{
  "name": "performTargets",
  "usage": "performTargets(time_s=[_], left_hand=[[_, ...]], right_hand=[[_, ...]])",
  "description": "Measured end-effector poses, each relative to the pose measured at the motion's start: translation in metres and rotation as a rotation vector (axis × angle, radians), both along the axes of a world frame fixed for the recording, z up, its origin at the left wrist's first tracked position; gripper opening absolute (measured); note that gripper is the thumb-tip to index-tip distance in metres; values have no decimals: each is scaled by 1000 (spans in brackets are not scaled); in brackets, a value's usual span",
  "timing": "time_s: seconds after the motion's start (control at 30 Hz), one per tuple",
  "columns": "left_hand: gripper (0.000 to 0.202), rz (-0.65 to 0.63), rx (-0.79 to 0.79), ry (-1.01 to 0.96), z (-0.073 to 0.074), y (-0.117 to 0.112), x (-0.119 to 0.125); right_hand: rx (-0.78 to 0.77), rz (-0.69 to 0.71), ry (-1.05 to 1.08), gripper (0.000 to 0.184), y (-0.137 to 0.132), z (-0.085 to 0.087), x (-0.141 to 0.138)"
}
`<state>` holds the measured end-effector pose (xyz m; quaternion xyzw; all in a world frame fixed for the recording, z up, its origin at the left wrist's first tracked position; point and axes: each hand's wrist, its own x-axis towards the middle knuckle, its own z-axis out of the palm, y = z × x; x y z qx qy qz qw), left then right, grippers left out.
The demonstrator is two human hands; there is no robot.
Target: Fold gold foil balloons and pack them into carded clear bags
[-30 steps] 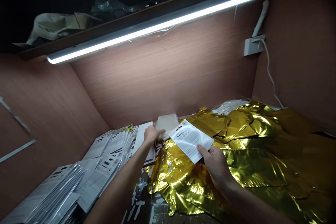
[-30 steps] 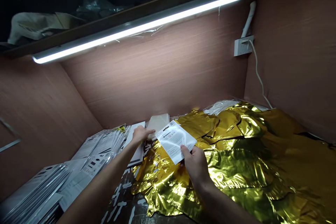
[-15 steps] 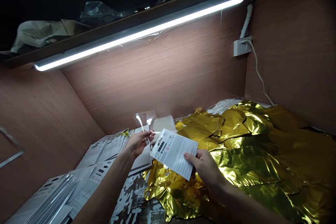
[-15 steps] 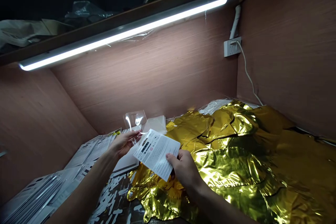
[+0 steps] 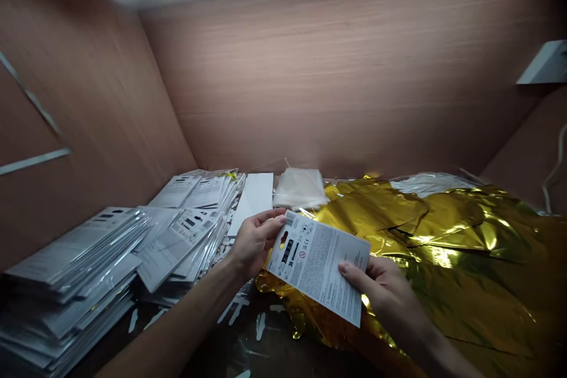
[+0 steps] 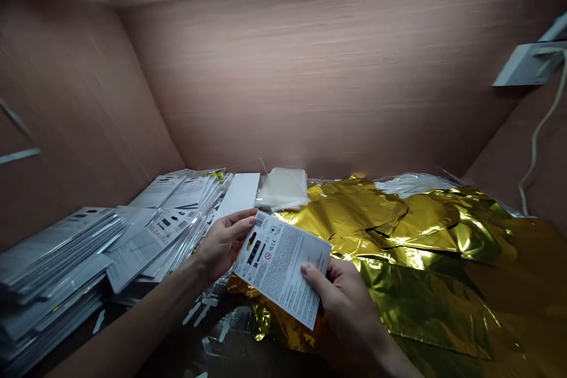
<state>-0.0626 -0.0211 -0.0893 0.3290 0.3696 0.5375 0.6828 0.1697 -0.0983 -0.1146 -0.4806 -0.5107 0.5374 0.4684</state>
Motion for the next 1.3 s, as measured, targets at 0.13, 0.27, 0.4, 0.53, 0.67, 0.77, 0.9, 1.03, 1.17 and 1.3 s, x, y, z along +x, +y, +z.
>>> performTargets(time_s=[0.13,0.27,0.4,0.53,0.67,0.77,0.9,1.03,1.17,1.3], left_hand=[[25,-92,45,-13,-5,-3,-1],[26,-137,74,-40,-11,-4,1],[33,-170,86,-62,-17,-7,6],[44,-165,105,-27,-23,-9,10],[47,-66,98,-17,-30,-9,11],[49,-31,109,18,-31,-10,12],[53,-85,97,50,-28,-12,13],[38,-138,65,13,-23,-10,11],[28,-150,9,-11,-20,-8,8],[32,-212,42,-30,-20,-9,7]], right_hand=[[-18,-134,-46,56,1,-1,1],[28,-287,-100,54,2,-9,4],[119,-415,-271,54,2,-19,6],[113,-403,-253,50,3,-18,8],[-32,-254,-14,60,4,-11,8],[-165,-105,58,59,5,-7,7],[-177,-65,99,57,4,-1,6],[-119,-122,114,52,3,1,5],[-66,-124,98,47,4,0,8],[-13,-136,79,44,5,0,11]])
